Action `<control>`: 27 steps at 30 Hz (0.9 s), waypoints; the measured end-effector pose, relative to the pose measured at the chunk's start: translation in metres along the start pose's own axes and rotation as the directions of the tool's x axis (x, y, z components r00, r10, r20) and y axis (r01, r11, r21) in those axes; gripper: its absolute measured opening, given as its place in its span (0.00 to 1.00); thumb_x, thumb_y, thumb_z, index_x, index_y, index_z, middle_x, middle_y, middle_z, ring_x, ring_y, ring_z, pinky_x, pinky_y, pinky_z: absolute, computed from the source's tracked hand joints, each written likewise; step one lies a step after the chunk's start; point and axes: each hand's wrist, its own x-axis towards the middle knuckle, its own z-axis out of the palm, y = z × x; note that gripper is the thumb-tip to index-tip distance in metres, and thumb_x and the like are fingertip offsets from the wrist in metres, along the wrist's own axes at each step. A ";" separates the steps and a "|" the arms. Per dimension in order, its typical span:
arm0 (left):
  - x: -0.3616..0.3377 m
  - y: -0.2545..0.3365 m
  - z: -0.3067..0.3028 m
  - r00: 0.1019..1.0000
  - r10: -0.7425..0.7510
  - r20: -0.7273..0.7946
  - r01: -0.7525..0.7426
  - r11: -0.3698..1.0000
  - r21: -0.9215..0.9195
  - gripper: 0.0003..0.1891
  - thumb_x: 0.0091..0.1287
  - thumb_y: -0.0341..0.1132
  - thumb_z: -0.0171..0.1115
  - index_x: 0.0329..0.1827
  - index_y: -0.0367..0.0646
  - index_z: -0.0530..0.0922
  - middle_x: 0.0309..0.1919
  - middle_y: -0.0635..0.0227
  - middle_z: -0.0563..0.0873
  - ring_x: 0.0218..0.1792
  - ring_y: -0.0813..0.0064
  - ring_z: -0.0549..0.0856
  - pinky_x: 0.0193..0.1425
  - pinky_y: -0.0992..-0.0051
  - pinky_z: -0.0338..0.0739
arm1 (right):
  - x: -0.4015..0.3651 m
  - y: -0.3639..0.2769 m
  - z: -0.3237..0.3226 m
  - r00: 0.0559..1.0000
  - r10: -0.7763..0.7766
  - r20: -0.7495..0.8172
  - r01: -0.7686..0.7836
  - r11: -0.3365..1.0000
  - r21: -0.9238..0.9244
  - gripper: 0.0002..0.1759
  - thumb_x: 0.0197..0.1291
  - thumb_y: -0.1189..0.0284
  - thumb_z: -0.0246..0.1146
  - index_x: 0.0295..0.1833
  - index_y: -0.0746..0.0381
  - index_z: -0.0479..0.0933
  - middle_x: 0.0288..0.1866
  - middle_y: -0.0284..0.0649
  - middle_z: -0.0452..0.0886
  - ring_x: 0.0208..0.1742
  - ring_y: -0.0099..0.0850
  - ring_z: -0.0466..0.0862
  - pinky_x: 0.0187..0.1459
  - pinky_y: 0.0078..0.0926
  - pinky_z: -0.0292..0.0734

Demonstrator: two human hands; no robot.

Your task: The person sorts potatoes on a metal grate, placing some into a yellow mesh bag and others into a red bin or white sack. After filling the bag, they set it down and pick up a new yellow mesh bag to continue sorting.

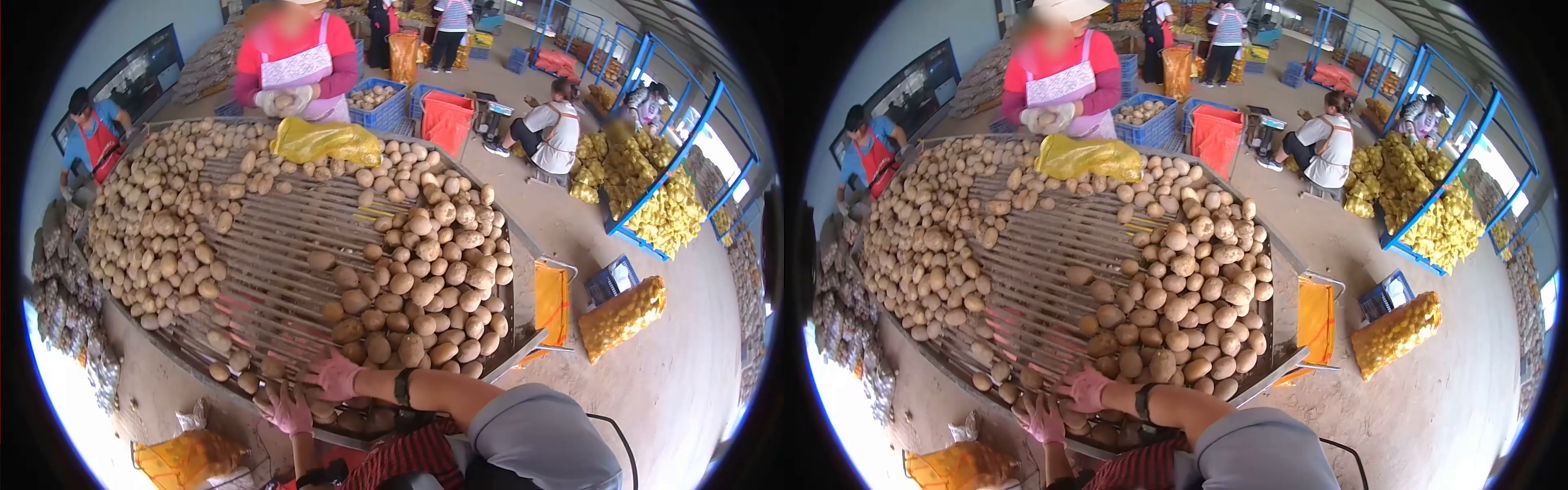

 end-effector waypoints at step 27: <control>0.006 0.074 -0.012 0.554 0.713 -0.429 -0.832 0.461 -0.308 0.23 0.52 0.40 0.71 0.54 0.52 0.80 0.60 0.62 0.76 0.64 0.52 0.72 0.65 0.54 0.69 | -0.155 0.055 -0.044 0.733 0.378 -0.565 -0.380 0.917 0.120 0.27 0.56 0.62 0.66 0.60 0.58 0.73 0.60 0.46 0.75 0.60 0.48 0.75 0.60 0.45 0.71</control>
